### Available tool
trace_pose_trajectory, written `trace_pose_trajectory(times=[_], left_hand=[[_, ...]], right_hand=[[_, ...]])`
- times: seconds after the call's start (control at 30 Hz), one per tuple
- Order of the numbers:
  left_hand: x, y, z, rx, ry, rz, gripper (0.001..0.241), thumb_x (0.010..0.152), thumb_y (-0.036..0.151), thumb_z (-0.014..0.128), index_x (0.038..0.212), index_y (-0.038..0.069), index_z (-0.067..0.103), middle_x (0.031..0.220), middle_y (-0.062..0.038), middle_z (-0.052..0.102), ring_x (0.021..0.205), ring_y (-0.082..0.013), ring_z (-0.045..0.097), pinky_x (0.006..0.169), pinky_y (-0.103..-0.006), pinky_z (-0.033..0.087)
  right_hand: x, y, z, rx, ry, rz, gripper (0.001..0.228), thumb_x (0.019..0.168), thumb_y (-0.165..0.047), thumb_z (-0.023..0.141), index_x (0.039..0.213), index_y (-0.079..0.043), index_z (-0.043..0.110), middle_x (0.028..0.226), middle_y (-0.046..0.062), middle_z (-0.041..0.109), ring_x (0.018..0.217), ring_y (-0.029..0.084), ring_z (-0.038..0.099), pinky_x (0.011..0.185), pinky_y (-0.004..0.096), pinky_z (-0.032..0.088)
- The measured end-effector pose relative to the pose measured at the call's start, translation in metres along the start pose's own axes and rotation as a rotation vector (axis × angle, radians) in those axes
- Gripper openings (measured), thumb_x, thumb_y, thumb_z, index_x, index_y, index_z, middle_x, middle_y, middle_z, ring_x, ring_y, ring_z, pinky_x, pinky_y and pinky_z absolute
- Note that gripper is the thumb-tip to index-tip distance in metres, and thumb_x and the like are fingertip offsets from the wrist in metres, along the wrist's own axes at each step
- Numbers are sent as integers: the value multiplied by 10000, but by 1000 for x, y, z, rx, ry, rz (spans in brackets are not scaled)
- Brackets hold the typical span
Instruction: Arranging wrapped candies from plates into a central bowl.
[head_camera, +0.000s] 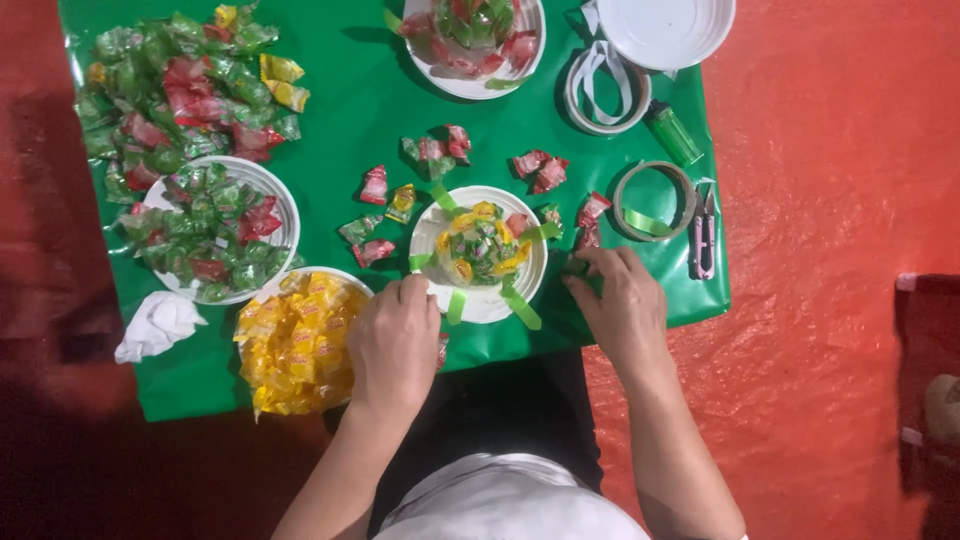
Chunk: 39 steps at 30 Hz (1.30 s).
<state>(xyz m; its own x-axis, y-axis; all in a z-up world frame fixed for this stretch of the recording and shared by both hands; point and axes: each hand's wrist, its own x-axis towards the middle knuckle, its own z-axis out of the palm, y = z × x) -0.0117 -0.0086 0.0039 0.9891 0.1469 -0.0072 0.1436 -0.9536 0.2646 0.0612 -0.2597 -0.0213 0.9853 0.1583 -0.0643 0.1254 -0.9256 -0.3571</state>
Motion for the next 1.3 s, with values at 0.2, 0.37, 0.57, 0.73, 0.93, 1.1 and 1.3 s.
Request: trace_pose_trajectory(times=[0.2,0.37,0.57,0.73,0.93,1.1,1.3], left_hand=[[-5,-6,-7,-103,-28,-12,150,968,179,716,1078,80,688,842,-109,723,763,-244,761,663,-332,634],[-8,-10,-16,-167,-2,-19,164,967,169,714,1099,76,687,864,-103,725,785,-251,763,663,-341,636],[-12,-13,-18,-209,29,-16,189,957,170,729,1119,81,695,888,-95,732,805,-253,766,660,-350,643],[-18,-18,-18,-247,33,-24,198,953,185,727,1125,93,693,877,-68,729,796,-239,763,632,-334,641],[-19,-21,-22,-268,68,9,220,956,167,732,1156,80,698,908,-100,735,818,-267,764,654,-368,645],[-17,-24,-19,-226,174,107,196,943,183,751,1126,114,733,965,-77,736,908,-232,747,768,-325,616],[7,-29,-56,-250,241,141,158,965,101,710,1104,37,752,999,-147,738,963,-312,726,818,-395,577]], right_hand=[[-5,-3,-5,215,-21,117,239,843,-174,839,1052,-162,724,790,50,636,618,285,680,578,437,563],[-3,-8,-24,435,82,15,309,883,-22,807,1169,-128,755,913,69,721,612,218,663,568,344,565],[-11,-8,-29,710,39,-36,314,953,28,692,1239,-85,757,928,123,687,679,179,635,652,330,586],[-24,-16,-35,1031,-54,-25,334,968,0,657,1300,19,630,832,109,629,668,140,595,634,285,551],[-29,-31,-42,1070,-144,11,176,988,-22,626,1107,26,746,764,112,661,625,152,621,616,307,582],[-28,-40,-38,910,-192,-27,402,728,61,851,1115,62,740,804,209,720,684,264,697,666,420,611],[-22,-27,-19,859,-84,99,172,1013,-107,673,1136,7,709,737,116,675,617,146,626,589,279,544]])
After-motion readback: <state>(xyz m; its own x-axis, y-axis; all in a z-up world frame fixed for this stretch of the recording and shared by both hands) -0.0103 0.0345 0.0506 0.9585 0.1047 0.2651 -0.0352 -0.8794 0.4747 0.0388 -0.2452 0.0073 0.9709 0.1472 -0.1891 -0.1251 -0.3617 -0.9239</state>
